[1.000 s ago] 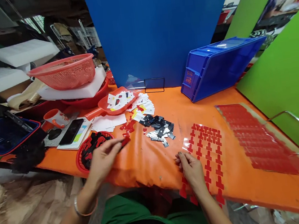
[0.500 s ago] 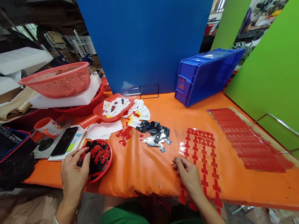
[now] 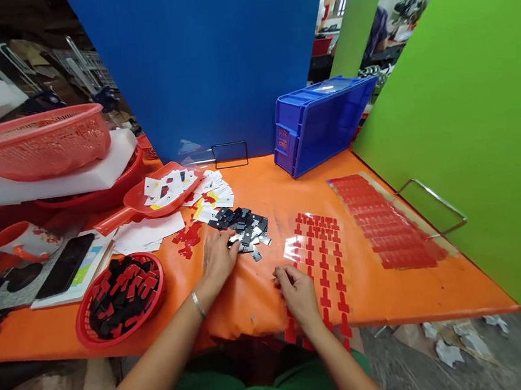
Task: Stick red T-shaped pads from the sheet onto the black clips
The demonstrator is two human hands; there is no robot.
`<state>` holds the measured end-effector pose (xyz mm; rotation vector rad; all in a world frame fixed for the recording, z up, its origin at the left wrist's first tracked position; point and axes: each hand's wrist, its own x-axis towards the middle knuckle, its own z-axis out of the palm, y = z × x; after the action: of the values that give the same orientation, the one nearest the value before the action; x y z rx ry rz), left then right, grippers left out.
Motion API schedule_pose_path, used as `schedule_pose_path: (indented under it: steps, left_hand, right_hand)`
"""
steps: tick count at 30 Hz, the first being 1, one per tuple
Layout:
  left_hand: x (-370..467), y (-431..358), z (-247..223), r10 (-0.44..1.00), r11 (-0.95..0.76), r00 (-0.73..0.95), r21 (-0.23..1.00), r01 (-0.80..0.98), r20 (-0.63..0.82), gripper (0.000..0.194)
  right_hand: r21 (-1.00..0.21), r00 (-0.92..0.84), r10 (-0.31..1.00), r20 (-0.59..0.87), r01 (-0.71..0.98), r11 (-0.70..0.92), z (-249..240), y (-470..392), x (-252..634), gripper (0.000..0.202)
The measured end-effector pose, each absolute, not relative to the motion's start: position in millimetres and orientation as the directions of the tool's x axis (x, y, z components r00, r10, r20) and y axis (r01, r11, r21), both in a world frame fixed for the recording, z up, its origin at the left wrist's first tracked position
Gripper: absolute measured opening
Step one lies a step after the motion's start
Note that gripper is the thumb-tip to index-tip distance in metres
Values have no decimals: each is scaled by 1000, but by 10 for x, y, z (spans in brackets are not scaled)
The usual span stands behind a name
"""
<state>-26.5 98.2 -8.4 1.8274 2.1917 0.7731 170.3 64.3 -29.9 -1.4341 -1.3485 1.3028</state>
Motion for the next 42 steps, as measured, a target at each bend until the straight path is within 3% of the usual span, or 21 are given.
schedule_pose_path:
  steps: [6, 9, 13, 21, 25, 28, 30, 34, 39, 42]
  left_hand:
    - [-200, 1668, -63, 935, 254, -327, 384, 887, 136, 43]
    - [-177, 1769, -63, 949, 240, -296, 353, 904, 112, 36]
    - [-189, 1630, -40, 958, 203, -265, 387, 899, 114, 23]
    - [-343, 1125, -2, 953, 140, -254, 502, 854, 166, 26]
    - [-423, 1001, -30, 918, 137, -364, 735, 664, 158, 24]
    - [-397, 869, -40, 922, 162, -387, 914, 371, -6, 27]
    - [-327, 741, -35, 933, 197, -334, 968, 155, -137, 31]
    - [-121, 450, 5, 944, 242, -224, 970, -31, -242, 33]
    - [79, 155, 96, 960, 259, -99, 965, -45, -263, 33]
    - [112, 45, 133, 908, 416, 64, 870, -265, -415, 40]
  right_hand:
    - [-971, -95, 985, -147, 202, -126, -266, 647, 1706, 46]
    - [-971, -96, 984, -150, 203, -128, -257, 641, 1709, 45]
    - [-969, -95, 982, -165, 198, -144, -257, 641, 1715, 44]
    - [-965, -91, 976, -198, 193, -178, -261, 634, 1699, 43]
    - [-963, -97, 976, -197, 206, -175, -249, 621, 1688, 41]
    - [-965, -141, 976, -163, 230, -128, -205, 616, 1694, 38]
    - [-967, -172, 979, -108, 245, -64, -148, 611, 1694, 35]
    - [-965, -195, 981, -19, 261, 34, -15, 605, 1653, 29]
    - [-990, -233, 964, -131, 89, -113, 48, 626, 1603, 33]
    - [-975, -326, 926, -193, -39, -217, 56, 617, 1636, 29]
